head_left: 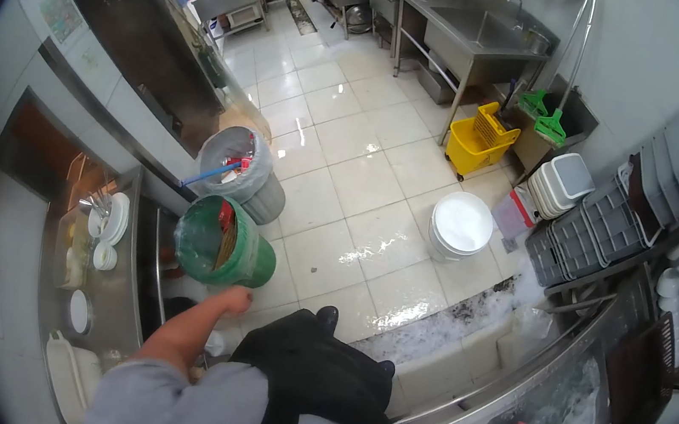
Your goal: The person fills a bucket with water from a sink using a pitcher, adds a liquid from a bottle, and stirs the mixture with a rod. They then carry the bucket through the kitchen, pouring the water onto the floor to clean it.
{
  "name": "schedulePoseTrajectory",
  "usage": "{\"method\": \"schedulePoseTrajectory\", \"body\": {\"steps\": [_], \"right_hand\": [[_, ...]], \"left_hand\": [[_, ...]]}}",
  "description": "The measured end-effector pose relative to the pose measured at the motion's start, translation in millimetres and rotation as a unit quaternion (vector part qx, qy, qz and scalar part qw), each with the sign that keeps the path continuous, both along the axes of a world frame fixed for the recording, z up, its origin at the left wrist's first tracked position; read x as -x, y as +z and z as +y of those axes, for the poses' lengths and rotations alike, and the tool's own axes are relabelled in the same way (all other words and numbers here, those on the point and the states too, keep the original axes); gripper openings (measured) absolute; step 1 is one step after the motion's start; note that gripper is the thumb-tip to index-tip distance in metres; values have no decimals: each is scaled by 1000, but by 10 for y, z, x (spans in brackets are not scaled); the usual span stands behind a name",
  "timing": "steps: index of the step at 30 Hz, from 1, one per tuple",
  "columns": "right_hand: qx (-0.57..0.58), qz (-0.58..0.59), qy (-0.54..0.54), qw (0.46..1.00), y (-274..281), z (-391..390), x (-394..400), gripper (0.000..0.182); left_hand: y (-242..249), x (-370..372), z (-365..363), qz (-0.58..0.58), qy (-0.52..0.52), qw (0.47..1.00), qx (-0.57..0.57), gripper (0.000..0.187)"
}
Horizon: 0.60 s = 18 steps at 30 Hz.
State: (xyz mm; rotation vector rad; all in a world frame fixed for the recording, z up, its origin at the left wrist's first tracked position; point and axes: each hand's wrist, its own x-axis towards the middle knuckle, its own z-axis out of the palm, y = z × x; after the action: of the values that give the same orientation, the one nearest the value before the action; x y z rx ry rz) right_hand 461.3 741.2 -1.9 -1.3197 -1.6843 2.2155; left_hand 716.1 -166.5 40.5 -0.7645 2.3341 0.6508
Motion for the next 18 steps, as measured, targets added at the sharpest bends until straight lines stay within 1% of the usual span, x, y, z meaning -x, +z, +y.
{"method": "schedulePoseTrajectory", "body": {"steps": [1, 2, 4, 5, 6, 7, 8, 9, 10, 11, 12, 13, 15, 16, 18], "right_hand": [[112, 78, -36, 990, -59, -18, 57, 14], [219, 154, -72, 961, -97, -35, 88, 16], [214, 211, -43, 953, 111, -135, 160, 23], [220, 264, 5, 939, 212, -147, 230, 26], [218, 315, 50, 922, 316, -147, 275, 28], [221, 316, 61, 921, 504, -132, 315, 31], [227, 323, 42, 918, 763, -234, 404, 31], [214, 304, 57, 927, 1060, -344, 455, 30], [224, 320, 107, 914, 1261, -375, 548, 28], [197, 296, 88, 931, 1546, -506, 646, 27], [187, 286, 109, 934, 1743, -513, 766, 26], [177, 275, 130, 936, 1948, -531, 891, 25], [151, 220, 152, 952, 2429, -693, 1164, 27], [139, 218, 155, 953, 2640, -797, 1308, 27], [50, 166, 182, 968, 2975, -1016, 1633, 21]], "left_hand": [[137, 159, 55, 11, 0, 1000, -2, 29], [182, 267, 77, 11, -4, 1000, -3, 29], [189, 437, 108, 33, 20, 998, -40, 30], [149, 466, 74, 28, 9, 998, -51, 30], [81, 473, 7, 56, -4, 997, -53, 30], [-28, 466, -15, 83, -18, 994, -61, 31], [-109, 445, -71, 82, -26, 994, -68, 31], [-173, 404, -150, 82, -32, 994, -72, 32], [-235, 339, -177, 76, -41, 992, -87, 32], [-311, 261, -225, 68, 3, 993, -99, 30], [-366, 170, -283, 59, 48, 991, -108, 30], [-424, 70, -336, 57, 45, 990, -119, 30], [-559, -135, -413, 19, 91, 989, -116, 29], [-614, -256, -432, 19, 91, 987, -128, 29], [-669, -493, -458, 17, 86, 994, -71, 28]]}}
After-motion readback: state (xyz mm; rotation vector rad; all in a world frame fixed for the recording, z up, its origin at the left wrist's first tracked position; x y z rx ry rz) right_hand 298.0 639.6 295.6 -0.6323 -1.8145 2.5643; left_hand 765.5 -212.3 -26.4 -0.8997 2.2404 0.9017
